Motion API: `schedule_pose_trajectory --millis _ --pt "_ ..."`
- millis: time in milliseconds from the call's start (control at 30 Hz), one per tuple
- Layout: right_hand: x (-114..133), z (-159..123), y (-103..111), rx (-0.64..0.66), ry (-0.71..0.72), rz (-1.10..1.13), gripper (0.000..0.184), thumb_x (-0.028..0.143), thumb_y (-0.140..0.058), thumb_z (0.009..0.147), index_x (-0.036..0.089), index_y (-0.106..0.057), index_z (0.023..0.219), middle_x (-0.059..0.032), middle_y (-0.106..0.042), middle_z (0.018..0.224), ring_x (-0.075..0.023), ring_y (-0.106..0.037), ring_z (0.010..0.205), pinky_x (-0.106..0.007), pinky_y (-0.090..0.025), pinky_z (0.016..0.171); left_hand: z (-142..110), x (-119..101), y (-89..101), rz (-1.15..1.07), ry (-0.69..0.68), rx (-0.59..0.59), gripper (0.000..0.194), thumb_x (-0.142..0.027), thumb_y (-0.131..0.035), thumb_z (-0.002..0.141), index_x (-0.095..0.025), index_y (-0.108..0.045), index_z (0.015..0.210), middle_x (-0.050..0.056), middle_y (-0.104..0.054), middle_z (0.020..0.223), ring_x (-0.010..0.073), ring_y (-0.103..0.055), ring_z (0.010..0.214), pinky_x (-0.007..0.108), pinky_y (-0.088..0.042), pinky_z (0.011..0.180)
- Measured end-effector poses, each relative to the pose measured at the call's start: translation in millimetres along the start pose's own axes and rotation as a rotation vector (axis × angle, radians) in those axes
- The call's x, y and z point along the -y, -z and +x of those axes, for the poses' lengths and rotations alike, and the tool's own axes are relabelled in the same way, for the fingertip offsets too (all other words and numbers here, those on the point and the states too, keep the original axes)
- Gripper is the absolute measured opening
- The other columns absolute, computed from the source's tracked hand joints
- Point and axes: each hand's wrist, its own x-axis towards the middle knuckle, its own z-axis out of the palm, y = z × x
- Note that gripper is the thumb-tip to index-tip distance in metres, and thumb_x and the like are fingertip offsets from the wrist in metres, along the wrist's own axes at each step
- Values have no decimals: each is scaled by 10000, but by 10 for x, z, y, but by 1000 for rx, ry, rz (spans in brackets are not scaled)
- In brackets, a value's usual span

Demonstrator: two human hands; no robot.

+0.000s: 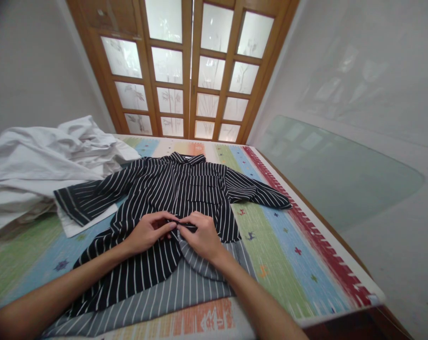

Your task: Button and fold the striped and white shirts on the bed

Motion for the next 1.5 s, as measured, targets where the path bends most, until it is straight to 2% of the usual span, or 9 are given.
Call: schedule_pose_trajectory --millis 267,567,800,1033,1333,1500 --pt "-10 -9 -5 -25 -8 -34 73 212 -678 832 203 -724 887 -50 -705 804 -174 -629 753 -321 -474 709 -8 9 3 92 -95 -88 169 -252 -650 820 -167 -717 949 52 -749 922 172 -689 823 299 -560 765" --pt "-46 -65 -61 -24 169 -134 182 212 -574 897 209 -737 978 -52 -685 751 -177 -581 710 -319 -455 664 -36 80 -33 146 -253 -204 109 -168 -613 817 -169 -720 835 48 -739 834 156 -689 764 288 -577 755" --pt "-76 -89 -62 5 181 -170 228 217 -551 904 205 -724 1052 -57 -669 736 -186 -557 706 -337 -447 671 -61 96 -41 189 -352 -247 134 -143 -586 834 -178 -710 801 46 -747 821 157 -702 771 297 -594 755" --pt "-84 -116 -77 24 250 -211 284 188 -498 917 218 -700 1114 -60 -652 733 -195 -551 713 -352 -452 664 -93 120 -33 269 -412 -272 169 -117 -558 849 -188 -709 820 35 -757 841 155 -713 796 293 -595 776" --pt "-112 -114 -74 1 367 -314 240 187 -471 936 181 -689 1036 -74 -638 730 -198 -538 704 -353 -460 642 -76 39 -35 216 -300 -215 116 -167 -630 827 -184 -718 900 33 -754 873 159 -709 811 278 -576 784" --pt "-82 -109 -65 -4 458 -399 230 187 -462 942 157 -681 1004 -79 -625 722 -202 -526 715 -357 -469 668 -78 27 -42 166 -266 -175 121 -160 -602 834 -169 -708 890 38 -740 854 153 -699 794 268 -567 756"
